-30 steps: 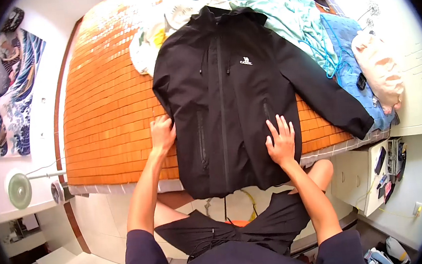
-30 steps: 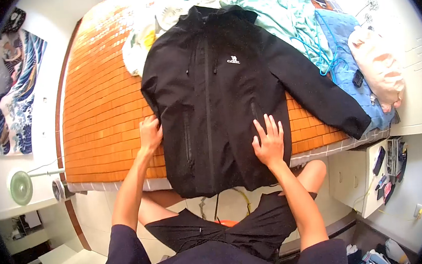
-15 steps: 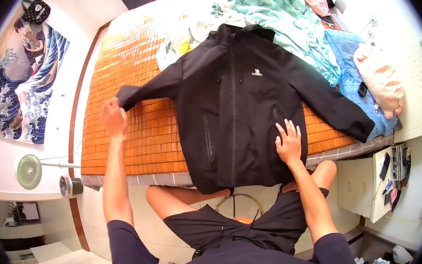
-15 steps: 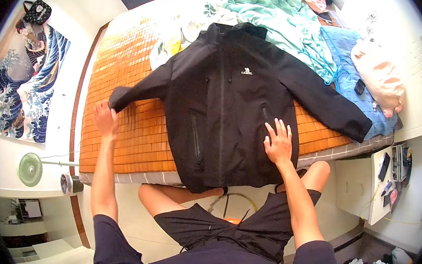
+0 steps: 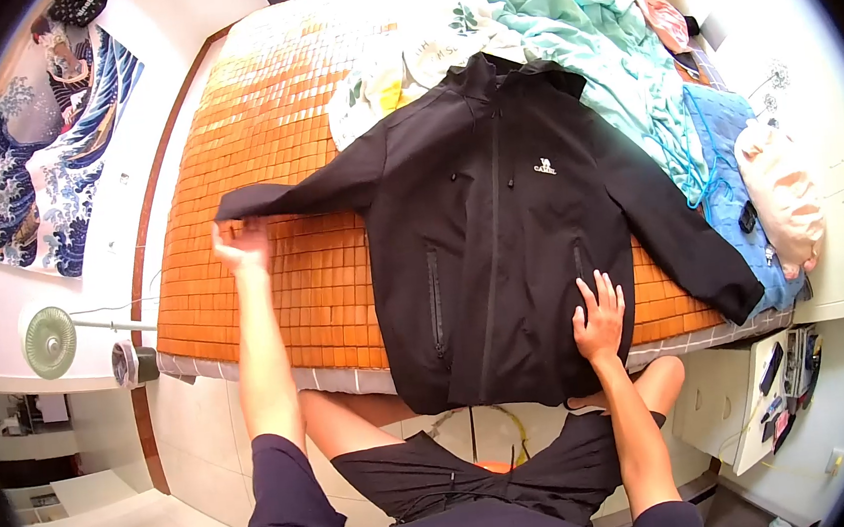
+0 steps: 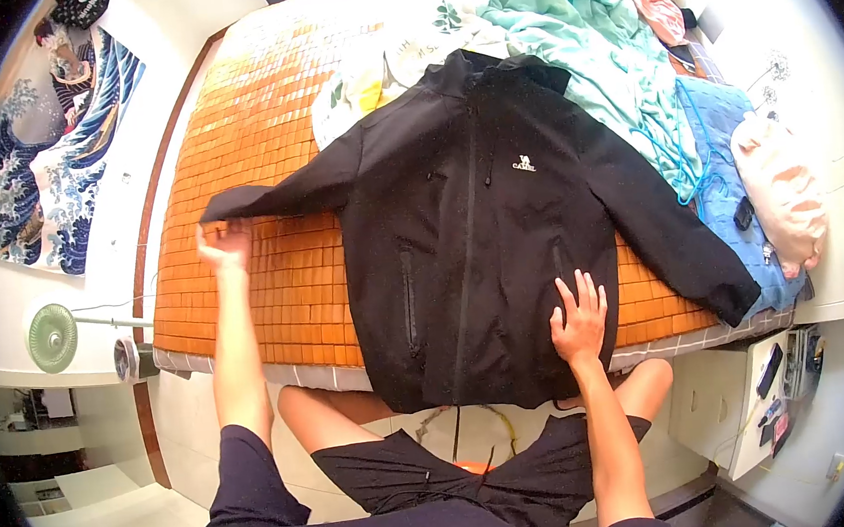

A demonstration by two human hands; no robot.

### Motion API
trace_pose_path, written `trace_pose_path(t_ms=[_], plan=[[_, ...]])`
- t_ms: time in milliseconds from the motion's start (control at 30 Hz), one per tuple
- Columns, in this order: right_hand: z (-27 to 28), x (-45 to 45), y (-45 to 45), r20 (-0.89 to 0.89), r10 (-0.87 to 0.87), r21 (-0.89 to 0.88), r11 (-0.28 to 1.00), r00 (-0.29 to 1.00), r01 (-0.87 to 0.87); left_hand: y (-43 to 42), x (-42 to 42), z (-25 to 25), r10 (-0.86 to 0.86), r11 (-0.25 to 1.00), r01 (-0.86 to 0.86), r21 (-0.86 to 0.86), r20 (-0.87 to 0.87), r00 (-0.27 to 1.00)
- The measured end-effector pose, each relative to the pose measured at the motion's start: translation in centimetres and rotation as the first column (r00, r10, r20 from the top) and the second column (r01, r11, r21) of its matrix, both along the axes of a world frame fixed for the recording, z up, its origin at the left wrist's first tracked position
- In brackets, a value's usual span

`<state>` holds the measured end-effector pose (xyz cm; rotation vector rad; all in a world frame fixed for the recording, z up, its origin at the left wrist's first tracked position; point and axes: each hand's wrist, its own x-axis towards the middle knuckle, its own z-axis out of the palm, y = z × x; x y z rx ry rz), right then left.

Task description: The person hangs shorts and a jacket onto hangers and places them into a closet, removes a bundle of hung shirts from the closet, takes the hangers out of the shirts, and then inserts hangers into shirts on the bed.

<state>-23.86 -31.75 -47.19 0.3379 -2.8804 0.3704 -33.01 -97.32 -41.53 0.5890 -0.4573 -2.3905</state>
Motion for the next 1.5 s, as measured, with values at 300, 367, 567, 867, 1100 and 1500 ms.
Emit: trace_pose_path(t_ms=[300,367,567,867,1100,1500], plan=[[0.4,0.1,0.0,-0.009,0.015,0.026,1.000,1.000,-0.015,-3.6,-0.8,6.1,0.332,0.552,0.258,-0.793,0.493,0.804],[0.3,0.0,0.0,-0.005,0.014,0.022,1.000,1.000,-0.014,-5.1,-0.1,0.9,0.425,0.661,0.270,-0.700,0.647,0.633],[0.2,-0.1,0.2,0.011,0.020,0.027,0.999,1.000,-0.020,-5.8,2.8,-7.9,0.577,0.791,-0.027,-0.611,0.733,0.360],[0.2,0.0,0.1,0.022,0.007,0.030,1.000,1.000,-0.007,-13.3,7.0,-3.3,0.028,0.922,0.164,-0.352,0.483,0.875],[0.2,0.0,0.2,0.009,0.023,0.039,0.999,1.000,-0.023,-14.1,11.1,2.4,-0.112,0.768,0.476,-0.428,0.642,0.759],[0.1,0.0,0.2,0.011,0.021,0.054,0.998,1.000,-0.021,-13.8,14.6,0.8,0.575,-0.243,0.929,-0.279,0.730,0.369]])
